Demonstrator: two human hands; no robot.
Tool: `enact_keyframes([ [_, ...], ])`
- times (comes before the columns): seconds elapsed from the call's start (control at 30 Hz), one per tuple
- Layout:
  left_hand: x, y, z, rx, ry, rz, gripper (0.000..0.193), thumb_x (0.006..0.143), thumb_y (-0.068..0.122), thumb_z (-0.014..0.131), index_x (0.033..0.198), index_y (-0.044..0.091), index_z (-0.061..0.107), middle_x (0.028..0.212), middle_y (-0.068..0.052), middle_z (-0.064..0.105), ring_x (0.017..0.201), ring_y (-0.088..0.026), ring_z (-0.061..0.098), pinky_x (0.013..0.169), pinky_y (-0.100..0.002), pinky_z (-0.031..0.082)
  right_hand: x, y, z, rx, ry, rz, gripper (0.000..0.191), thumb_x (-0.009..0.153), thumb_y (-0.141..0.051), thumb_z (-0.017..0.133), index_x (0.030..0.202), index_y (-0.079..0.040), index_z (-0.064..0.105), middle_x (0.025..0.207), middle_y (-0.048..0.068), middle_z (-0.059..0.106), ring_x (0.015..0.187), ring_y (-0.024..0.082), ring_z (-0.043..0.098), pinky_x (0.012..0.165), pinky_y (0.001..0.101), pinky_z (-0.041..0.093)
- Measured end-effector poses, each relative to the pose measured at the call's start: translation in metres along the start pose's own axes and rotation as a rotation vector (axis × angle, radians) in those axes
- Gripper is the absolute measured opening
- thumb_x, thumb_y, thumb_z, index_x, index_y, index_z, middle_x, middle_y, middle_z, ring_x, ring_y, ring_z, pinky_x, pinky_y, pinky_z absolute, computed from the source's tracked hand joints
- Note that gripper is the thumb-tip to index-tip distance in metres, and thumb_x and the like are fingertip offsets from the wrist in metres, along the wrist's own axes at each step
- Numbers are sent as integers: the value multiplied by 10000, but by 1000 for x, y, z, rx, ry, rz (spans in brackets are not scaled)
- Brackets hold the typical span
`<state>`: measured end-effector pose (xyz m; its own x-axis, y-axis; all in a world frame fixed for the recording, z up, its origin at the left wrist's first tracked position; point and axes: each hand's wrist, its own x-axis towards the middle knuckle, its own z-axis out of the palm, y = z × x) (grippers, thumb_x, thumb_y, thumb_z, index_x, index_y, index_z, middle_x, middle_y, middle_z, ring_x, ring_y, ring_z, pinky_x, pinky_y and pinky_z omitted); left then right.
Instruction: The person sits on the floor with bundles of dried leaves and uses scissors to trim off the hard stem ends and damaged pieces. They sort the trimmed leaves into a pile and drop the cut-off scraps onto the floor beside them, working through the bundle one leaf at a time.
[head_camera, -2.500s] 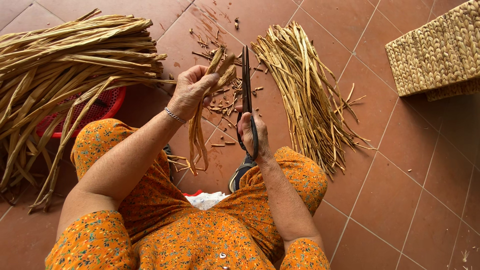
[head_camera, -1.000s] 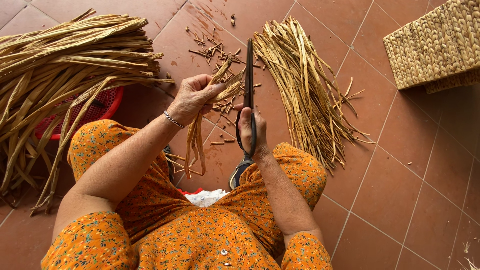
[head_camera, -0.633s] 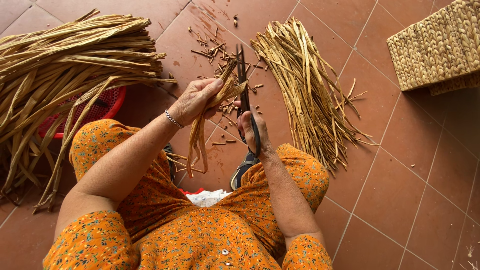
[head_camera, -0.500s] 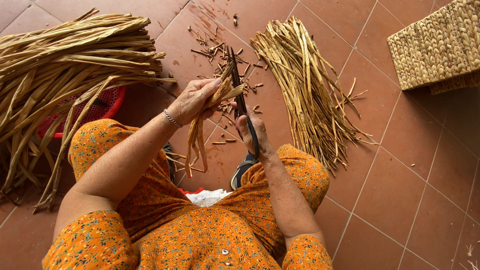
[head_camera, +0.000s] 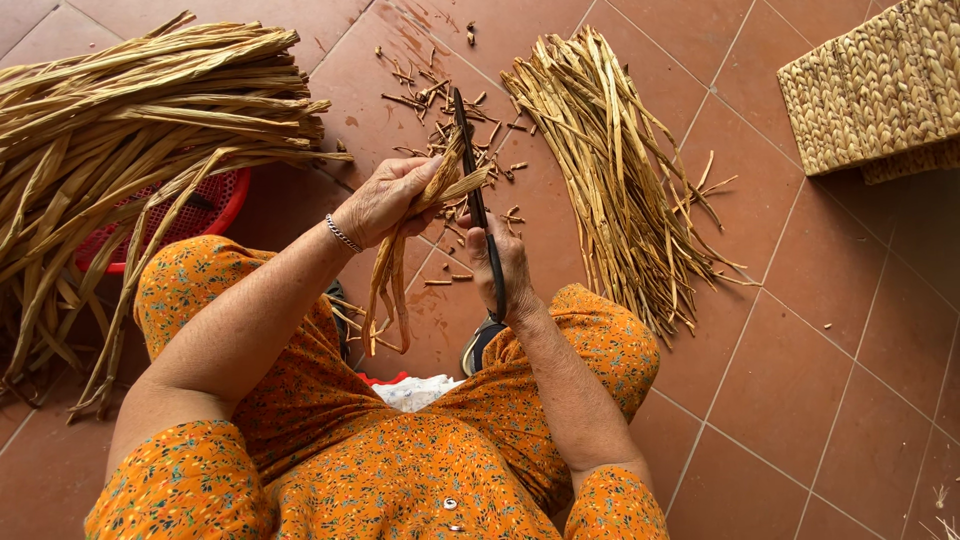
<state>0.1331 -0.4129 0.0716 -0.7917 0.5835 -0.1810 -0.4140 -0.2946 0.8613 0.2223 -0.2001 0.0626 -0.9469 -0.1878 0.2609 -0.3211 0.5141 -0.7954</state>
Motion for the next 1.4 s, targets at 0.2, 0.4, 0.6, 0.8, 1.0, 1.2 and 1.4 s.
enact_keyframes([
  [0.2,0,0,4,-30,18,43,411,1086,435,509,1015,45,619,667,1,521,495,-74,437,435,-231,376,8,11,-1,407,70,251,561,1050,-581,451,1128,-63,650,605,-75,461,438,28,438,371,212,395],
  [0.4,-5,7,24,34,14,52,275,1004,281,570,1195,108,666,799,7,628,624,-70,558,566,-236,508,18,3,3,538,249,107,441,953,-230,810,1283,-64,569,940,-28,663,758,51,630,626,212,541],
  [0.6,2,-24,29,-14,37,214,238,1031,175,638,1207,43,548,882,-42,671,697,-102,650,601,-293,587,24,-2,8,574,386,274,386,888,-147,808,1192,-75,581,903,-19,670,612,52,590,508,216,511],
  [0.8,26,-42,19,54,8,280,239,1075,153,580,1283,39,607,913,-75,694,822,-181,755,714,-343,668,41,-22,3,615,389,254,168,969,-77,767,1067,-2,653,808,25,665,629,90,618,550,235,516],
  [1.0,30,-33,30,675,-22,608,481,1020,178,637,1481,108,521,1168,-121,709,1009,-221,712,832,-343,593,61,-13,-11,712,440,170,197,901,-78,769,1053,-43,649,852,13,694,647,83,672,571,231,571],
  [1.2,28,-45,5,1465,-79,146,577,907,448,743,1382,183,550,1064,-103,713,834,-242,714,693,-408,559,67,-1,-23,684,519,252,159,903,-35,781,1008,-27,662,844,42,705,622,95,649,556,221,563],
  [1.4,7,-51,-31,1857,-5,-13,593,844,597,760,1219,150,655,1116,-97,682,979,-246,667,840,-495,525,63,-22,-52,630,643,168,151,878,-17,737,1002,-42,656,855,60,750,622,98,680,559,223,578],
])
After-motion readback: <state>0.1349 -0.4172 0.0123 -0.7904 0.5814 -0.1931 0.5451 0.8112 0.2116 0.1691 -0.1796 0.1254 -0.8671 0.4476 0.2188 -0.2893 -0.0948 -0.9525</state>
